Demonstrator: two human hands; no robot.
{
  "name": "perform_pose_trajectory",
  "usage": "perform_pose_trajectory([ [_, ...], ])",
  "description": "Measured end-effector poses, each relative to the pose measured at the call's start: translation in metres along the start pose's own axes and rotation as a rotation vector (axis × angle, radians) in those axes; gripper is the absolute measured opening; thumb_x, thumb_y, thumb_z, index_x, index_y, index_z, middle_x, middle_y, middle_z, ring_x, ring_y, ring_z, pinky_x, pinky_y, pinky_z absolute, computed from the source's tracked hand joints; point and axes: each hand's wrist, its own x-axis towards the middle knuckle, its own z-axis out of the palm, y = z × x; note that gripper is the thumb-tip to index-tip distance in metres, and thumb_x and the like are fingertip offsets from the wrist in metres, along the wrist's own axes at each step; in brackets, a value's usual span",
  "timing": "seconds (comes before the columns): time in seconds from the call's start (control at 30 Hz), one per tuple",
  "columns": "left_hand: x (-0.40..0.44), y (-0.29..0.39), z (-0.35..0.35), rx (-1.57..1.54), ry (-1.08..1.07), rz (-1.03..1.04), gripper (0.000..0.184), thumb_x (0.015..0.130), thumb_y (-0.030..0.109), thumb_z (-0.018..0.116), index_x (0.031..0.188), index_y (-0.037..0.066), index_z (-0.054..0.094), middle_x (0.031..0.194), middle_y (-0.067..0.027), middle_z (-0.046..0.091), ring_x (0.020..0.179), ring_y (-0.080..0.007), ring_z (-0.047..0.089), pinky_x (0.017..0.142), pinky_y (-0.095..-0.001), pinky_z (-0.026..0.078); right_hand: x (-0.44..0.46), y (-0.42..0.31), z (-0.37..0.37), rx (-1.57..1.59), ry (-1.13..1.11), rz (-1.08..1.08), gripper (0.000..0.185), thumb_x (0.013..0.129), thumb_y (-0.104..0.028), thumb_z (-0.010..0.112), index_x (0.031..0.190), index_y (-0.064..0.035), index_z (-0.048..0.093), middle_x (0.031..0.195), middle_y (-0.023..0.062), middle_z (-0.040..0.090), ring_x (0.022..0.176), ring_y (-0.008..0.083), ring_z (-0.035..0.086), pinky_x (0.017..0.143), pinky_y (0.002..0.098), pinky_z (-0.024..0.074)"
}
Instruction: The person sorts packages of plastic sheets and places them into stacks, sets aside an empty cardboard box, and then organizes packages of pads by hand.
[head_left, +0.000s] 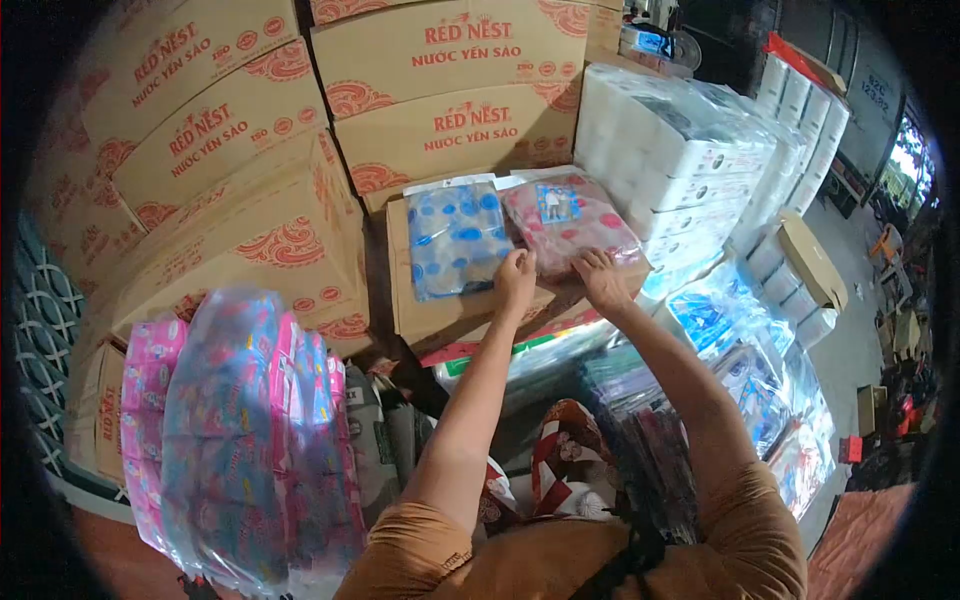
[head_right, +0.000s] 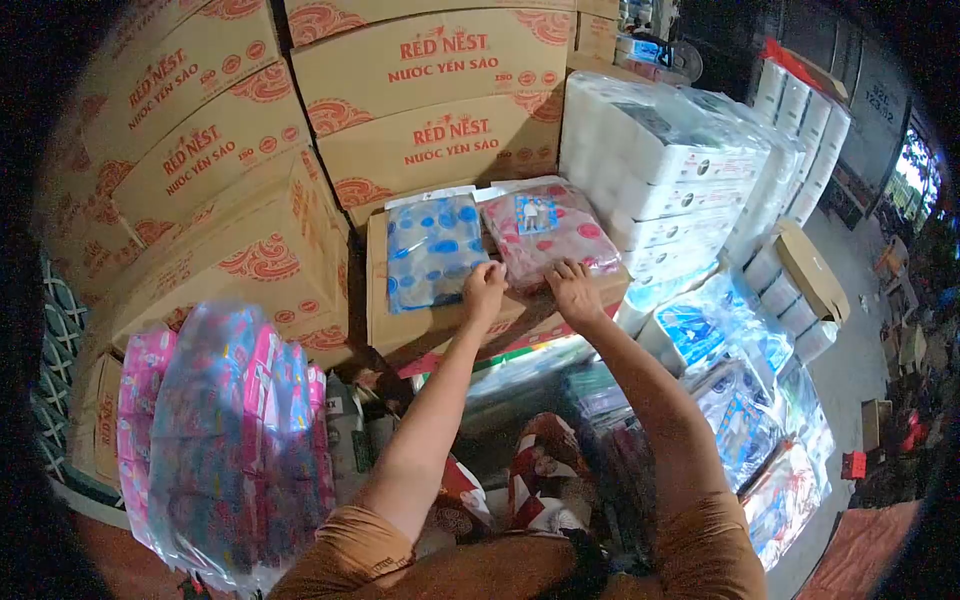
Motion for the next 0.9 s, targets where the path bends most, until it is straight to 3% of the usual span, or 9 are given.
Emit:
perform_pose_trajectory([
  [0.17, 0.002, 0.003, -0.002, 0.009, 0.003, -0.052, 0.038, 0.080, 0.035, 0.051, 0.089, -0.001, 0.056, 0.085, -0.0208, 0.058, 0.080, -0.0311, 0.056, 0.069, -0.0347, 0.043, 0.013, -0.003, -0.021, 0.123, -0.141, 0.207, 0.022, 0.072, -0.009, 0.045, 0.091, -0.0076, 0.054, 0.094, 0.0121, 0.055, 0.094, 0.0274, 0.049, 0.081, 0.0391, 0.0359],
  [0.23, 0.007, 0.001, -0.004, 0.087, 0.009, -0.178, 0.044, 0.079, 0.040, 0.050, 0.095, -0.001, 0.055, 0.091, -0.0206, 0.057, 0.086, -0.0307, 0.055, 0.074, -0.0338, 0.041, 0.016, -0.005, -0.029, 0.219, 0.009, 0.166, 0.017, 0.069, -0.006, 0.046, 0.083, -0.0069, 0.056, 0.082, 0.0126, 0.057, 0.082, 0.0289, 0.053, 0.073, 0.0382, 0.0407],
  [0.4, 0.008, -0.004, -0.011, -0.107, 0.028, -0.130, 0.049, 0.076, 0.038, 0.057, 0.106, 0.000, 0.050, 0.089, -0.0156, 0.058, 0.086, -0.0251, 0.055, 0.075, -0.0327, 0.041, 0.008, -0.028, -0.081, 0.475, -0.064, -0.054, 0.011, 0.074, -0.010, 0.053, 0.081, -0.0023, 0.058, 0.073, 0.0136, 0.057, 0.071, 0.0285, 0.056, 0.062, 0.0361, 0.0434],
  [0.53, 0.004, -0.005, -0.015, -0.045, -0.015, -0.079, 0.047, 0.071, 0.019, 0.064, 0.111, 0.000, 0.046, 0.091, -0.0151, 0.058, 0.083, -0.0228, 0.056, 0.071, -0.0309, 0.043, 0.016, 0.013, -0.062, 0.469, -0.027, 0.168, 0.021, 0.072, -0.015, 0.057, 0.088, -0.0012, 0.056, 0.073, 0.0147, 0.056, 0.062, 0.0252, 0.056, 0.057, 0.0338, 0.0434],
  [0.6, 0.004, -0.009, -0.011, -0.139, -0.094, -0.156, 0.049, 0.070, 0.014, 0.065, 0.112, 0.000, 0.045, 0.092, -0.0153, 0.057, 0.082, -0.0224, 0.056, 0.070, -0.0304, 0.044, 0.017, 0.027, -0.053, 0.543, 0.021, 0.574, 0.031, 0.068, -0.015, 0.059, 0.096, -0.0040, 0.053, 0.087, 0.0152, 0.058, 0.078, 0.0307, 0.055, 0.069, 0.0349, 0.0434],
  [0.7, 0.007, -0.024, -0.006, -0.091, -0.048, -0.036, 0.049, 0.071, 0.012, 0.063, 0.114, -0.001, 0.042, 0.094, -0.0169, 0.057, 0.082, -0.0213, 0.056, 0.071, -0.0298, 0.044, 0.012, 0.037, -0.030, 0.707, 0.056, 0.670, 0.038, 0.066, -0.019, 0.061, 0.099, -0.0021, 0.050, 0.088, 0.0175, 0.057, 0.082, 0.0328, 0.054, 0.071, 0.0368, 0.0433],
  [0.77, 0.008, -0.024, -0.004, -0.112, -0.061, -0.044, 0.050, 0.071, 0.012, 0.062, 0.115, -0.001, 0.042, 0.094, -0.0166, 0.057, 0.082, -0.0215, 0.056, 0.072, -0.0297, 0.044, 0.007, 0.042, -0.009, 0.455, 0.025, 0.752, 0.042, 0.064, -0.025, 0.063, 0.097, -0.0016, 0.051, 0.092, 0.0182, 0.056, 0.086, 0.0327, 0.054, 0.073, 0.0386, 0.0431],
  [0.83, 0.007, -0.025, -0.006, -0.130, -0.071, -0.055, 0.051, 0.071, 0.012, 0.062, 0.116, -0.001, 0.041, 0.095, -0.0164, 0.057, 0.083, -0.0216, 0.056, 0.072, -0.0297, 0.044, 0.005, 0.028, -0.005, 0.034, 0.242, 0.579, 0.040, 0.063, -0.024, 0.063, 0.095, -0.0014, 0.052, 0.080, 0.0181, 0.058, 0.074, 0.0321, 0.057, 0.067, 0.0378, 0.0450],
  [0.9, 0.005, -0.024, -0.005, -0.206, -0.044, -0.010, 0.050, 0.072, 0.009, 0.060, 0.116, -0.001, 0.040, 0.095, -0.0160, 0.057, 0.084, -0.0224, 0.056, 0.073, -0.0295, 0.043, 0.008, 0.016, -0.006, -0.023, 0.162, 0.659, 0.040, 0.063, -0.025, 0.063, 0.094, -0.0026, 0.053, 0.081, 0.0178, 0.058, 0.077, 0.0323, 0.056, 0.069, 0.0394, 0.0447],
])
